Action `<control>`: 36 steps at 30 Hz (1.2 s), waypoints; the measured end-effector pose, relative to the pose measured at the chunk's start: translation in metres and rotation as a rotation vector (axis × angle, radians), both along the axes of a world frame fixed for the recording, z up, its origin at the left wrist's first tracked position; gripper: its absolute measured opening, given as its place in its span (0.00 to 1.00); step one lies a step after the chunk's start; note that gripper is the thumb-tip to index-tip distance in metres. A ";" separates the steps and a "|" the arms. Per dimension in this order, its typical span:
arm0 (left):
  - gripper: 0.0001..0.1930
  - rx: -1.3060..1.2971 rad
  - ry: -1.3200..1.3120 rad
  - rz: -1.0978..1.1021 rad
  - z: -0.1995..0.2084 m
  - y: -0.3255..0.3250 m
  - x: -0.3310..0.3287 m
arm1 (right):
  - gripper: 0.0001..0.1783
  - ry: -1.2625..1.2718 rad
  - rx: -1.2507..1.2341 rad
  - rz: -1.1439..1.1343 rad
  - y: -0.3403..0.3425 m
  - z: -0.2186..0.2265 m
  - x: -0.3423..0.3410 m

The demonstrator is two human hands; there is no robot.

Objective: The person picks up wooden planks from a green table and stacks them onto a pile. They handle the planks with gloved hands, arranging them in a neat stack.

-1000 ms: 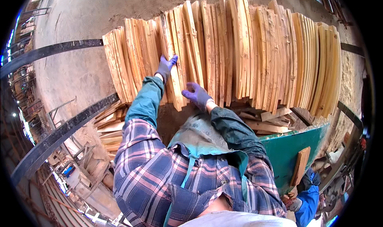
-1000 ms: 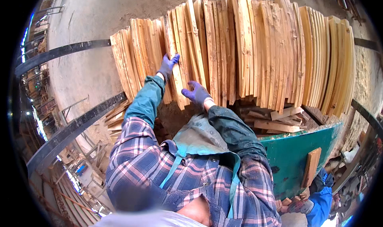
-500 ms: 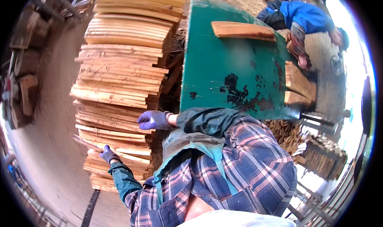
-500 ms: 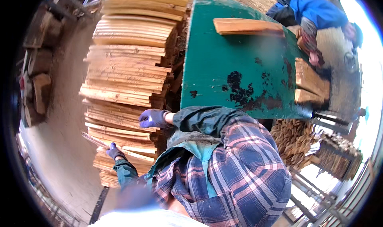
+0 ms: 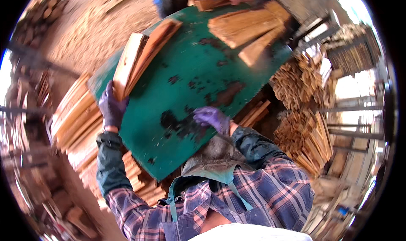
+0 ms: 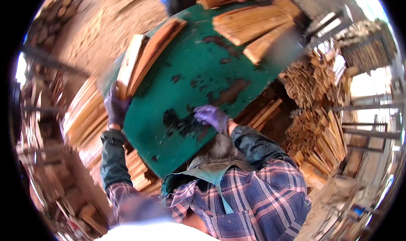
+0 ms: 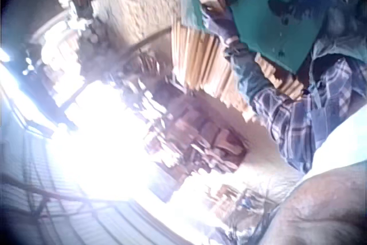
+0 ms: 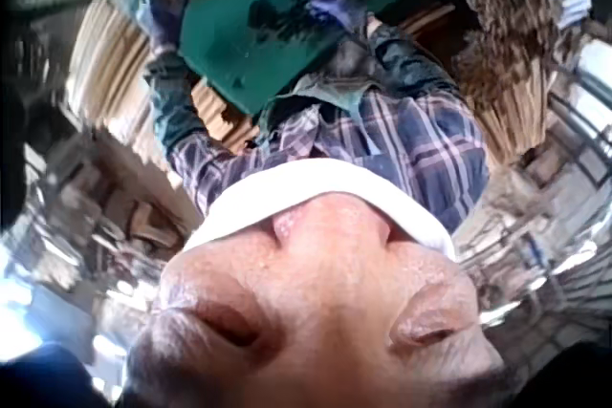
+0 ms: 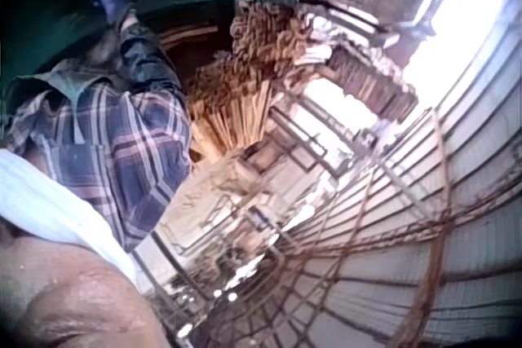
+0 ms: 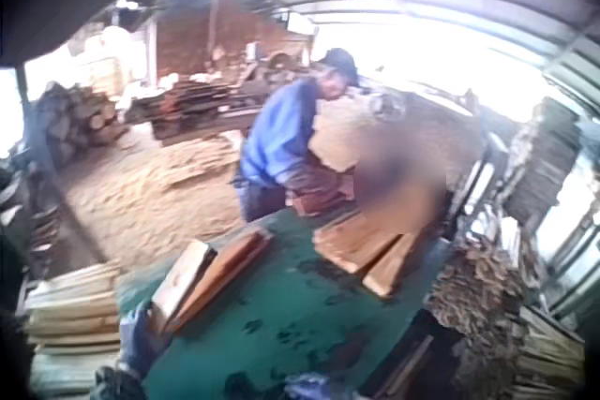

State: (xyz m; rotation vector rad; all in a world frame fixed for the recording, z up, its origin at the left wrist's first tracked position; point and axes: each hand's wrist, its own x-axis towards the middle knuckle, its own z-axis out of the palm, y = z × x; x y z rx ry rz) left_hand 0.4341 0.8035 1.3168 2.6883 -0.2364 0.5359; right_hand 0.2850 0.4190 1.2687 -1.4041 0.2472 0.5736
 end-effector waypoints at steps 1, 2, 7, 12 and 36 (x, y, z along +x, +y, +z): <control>0.45 -0.003 0.054 -0.050 -0.011 -0.011 0.045 | 0.23 -0.076 -0.074 -0.092 -0.036 0.000 0.008; 0.48 -0.008 0.064 -0.088 -0.015 -0.018 0.082 | 0.24 -0.181 -0.124 -0.194 -0.064 0.021 0.014; 0.57 0.350 0.414 0.001 -0.053 -0.060 0.192 | 0.32 -0.156 -0.289 -0.873 -0.238 0.000 0.109; 0.59 0.347 0.514 0.267 -0.072 -0.087 0.171 | 0.54 -0.271 -0.555 -0.922 -0.326 -0.017 0.206; 0.30 -0.018 0.344 -0.157 -0.042 -0.385 0.132 | 0.57 -0.507 -0.653 -0.896 -0.257 -0.074 0.208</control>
